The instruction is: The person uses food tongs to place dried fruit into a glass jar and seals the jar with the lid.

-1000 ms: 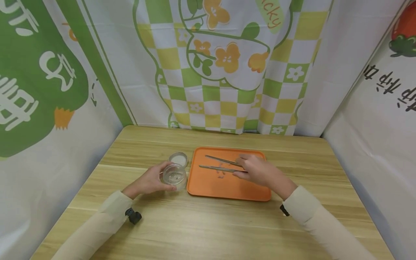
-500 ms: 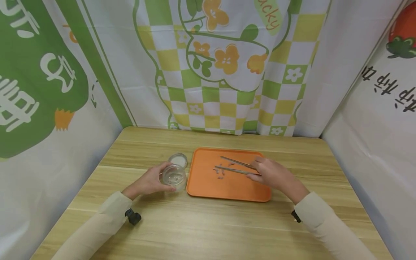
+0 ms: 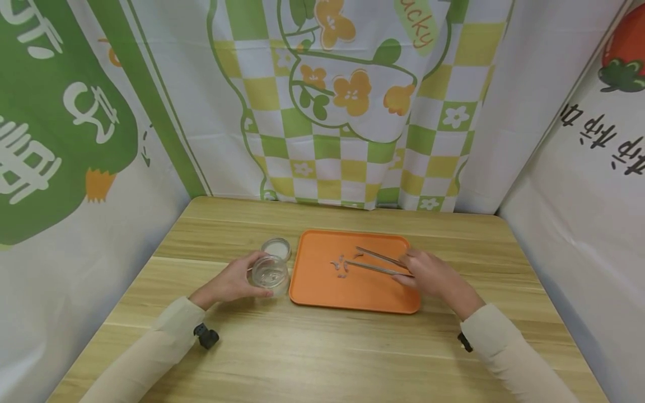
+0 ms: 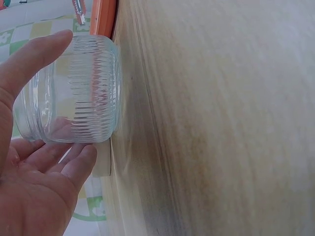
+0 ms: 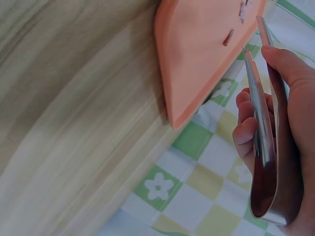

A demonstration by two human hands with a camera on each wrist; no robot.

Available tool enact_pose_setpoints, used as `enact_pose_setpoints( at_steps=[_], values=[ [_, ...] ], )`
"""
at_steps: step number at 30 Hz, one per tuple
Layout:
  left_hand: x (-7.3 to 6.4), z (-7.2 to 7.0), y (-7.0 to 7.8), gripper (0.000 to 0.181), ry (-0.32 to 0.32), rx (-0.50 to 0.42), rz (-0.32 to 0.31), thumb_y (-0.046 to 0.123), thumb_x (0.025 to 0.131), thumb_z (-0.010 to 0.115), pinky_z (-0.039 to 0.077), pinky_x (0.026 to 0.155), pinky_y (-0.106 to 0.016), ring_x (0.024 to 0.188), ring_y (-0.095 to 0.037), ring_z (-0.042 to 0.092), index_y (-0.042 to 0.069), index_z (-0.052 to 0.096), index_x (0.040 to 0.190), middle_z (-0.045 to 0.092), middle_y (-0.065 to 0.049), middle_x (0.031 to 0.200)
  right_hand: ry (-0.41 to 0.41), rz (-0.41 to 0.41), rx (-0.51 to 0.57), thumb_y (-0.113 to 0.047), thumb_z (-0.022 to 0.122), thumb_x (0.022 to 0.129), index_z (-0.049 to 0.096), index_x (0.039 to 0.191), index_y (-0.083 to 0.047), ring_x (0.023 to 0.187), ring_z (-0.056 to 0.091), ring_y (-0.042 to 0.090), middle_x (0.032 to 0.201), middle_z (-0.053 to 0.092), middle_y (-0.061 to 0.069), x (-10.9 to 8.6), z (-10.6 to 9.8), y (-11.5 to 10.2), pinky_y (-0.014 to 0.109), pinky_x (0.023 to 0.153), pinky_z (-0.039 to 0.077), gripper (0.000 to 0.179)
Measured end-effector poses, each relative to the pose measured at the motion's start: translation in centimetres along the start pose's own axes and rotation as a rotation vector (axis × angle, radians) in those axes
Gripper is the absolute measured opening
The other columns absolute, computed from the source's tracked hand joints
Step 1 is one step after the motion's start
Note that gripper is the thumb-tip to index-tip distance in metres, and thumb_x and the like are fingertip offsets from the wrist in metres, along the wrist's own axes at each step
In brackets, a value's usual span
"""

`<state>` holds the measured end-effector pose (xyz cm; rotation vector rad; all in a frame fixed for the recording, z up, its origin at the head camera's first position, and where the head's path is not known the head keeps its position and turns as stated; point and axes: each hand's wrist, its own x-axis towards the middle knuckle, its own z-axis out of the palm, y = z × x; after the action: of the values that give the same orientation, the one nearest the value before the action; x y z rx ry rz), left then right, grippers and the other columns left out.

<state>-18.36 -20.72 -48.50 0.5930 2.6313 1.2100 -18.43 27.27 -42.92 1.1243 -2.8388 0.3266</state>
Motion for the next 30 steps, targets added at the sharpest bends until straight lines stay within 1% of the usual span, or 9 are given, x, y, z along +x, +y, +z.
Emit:
enact_pose_setpoints(
  at_steps=[6, 10, 14, 18, 21, 30],
  values=[
    [0.1, 0.1, -0.1, 0.091, -0.003, -0.002, -0.008, 0.032, 0.077, 0.097, 0.05, 0.111, -0.057, 0.132, -0.038, 0.061, 0.002, 0.05, 0.149, 0.064, -0.019, 0.14, -0.007, 0.054, 0.008, -0.022, 0.079, 0.096, 0.066, 0.09, -0.01, 0.065, 0.045, 0.002, 0.081, 0.058, 0.0, -0.4, 0.6, 0.6, 0.021, 0.054, 0.043, 0.018],
    [0.2, 0.1, -0.3, 0.091, -0.009, -0.002, -0.015, 0.032, 0.077, 0.096, 0.05, 0.112, -0.056, 0.132, -0.038, 0.061, 0.003, 0.05, 0.15, 0.064, -0.018, 0.14, -0.011, 0.075, 0.015, -0.022, 0.078, 0.097, 0.066, 0.091, -0.009, 0.064, 0.044, 0.002, 0.083, 0.059, 0.001, -0.6, 1.1, 1.1, 0.021, 0.054, 0.043, 0.018],
    [0.2, 0.1, -0.3, 0.091, -0.009, 0.004, -0.015, 0.032, 0.077, 0.097, 0.051, 0.112, -0.056, 0.132, -0.037, 0.062, 0.003, 0.05, 0.15, 0.064, -0.018, 0.139, -0.006, 0.072, -0.01, -0.022, 0.078, 0.097, 0.068, 0.092, -0.008, 0.066, 0.046, 0.004, 0.085, 0.061, 0.002, -0.7, 1.7, 1.6, 0.023, 0.056, 0.045, 0.018],
    [0.1, 0.1, -0.1, 0.091, -0.005, 0.001, -0.012, 0.032, 0.077, 0.097, 0.051, 0.111, -0.056, 0.131, -0.038, 0.062, 0.002, 0.05, 0.149, 0.065, -0.019, 0.139, -0.014, 0.099, -0.032, -0.024, 0.077, 0.097, 0.069, 0.093, -0.007, 0.068, 0.046, 0.006, 0.083, 0.058, -0.001, -0.7, 2.2, 1.8, 0.024, 0.058, 0.044, 0.019],
    [0.1, 0.1, -0.1, 0.091, -0.005, 0.002, -0.008, 0.032, 0.077, 0.096, 0.051, 0.11, -0.057, 0.13, -0.038, 0.062, 0.002, 0.05, 0.149, 0.065, -0.019, 0.138, -0.017, 0.123, -0.023, -0.024, 0.077, 0.097, 0.071, 0.095, -0.008, 0.067, 0.045, 0.006, 0.082, 0.057, -0.004, -0.7, 2.5, 1.8, 0.024, 0.057, 0.042, 0.018],
    [0.2, 0.1, -0.1, 0.091, -0.007, 0.001, -0.015, 0.031, 0.076, 0.097, 0.051, 0.111, -0.055, 0.131, -0.036, 0.061, 0.004, 0.051, 0.149, 0.064, -0.018, 0.14, 0.012, 0.1, 0.021, -0.014, 0.077, 0.097, 0.074, 0.093, -0.008, 0.069, 0.052, 0.005, 0.083, 0.064, -0.002, -0.4, 2.7, 1.8, 0.026, 0.059, 0.048, 0.008]
  ],
)
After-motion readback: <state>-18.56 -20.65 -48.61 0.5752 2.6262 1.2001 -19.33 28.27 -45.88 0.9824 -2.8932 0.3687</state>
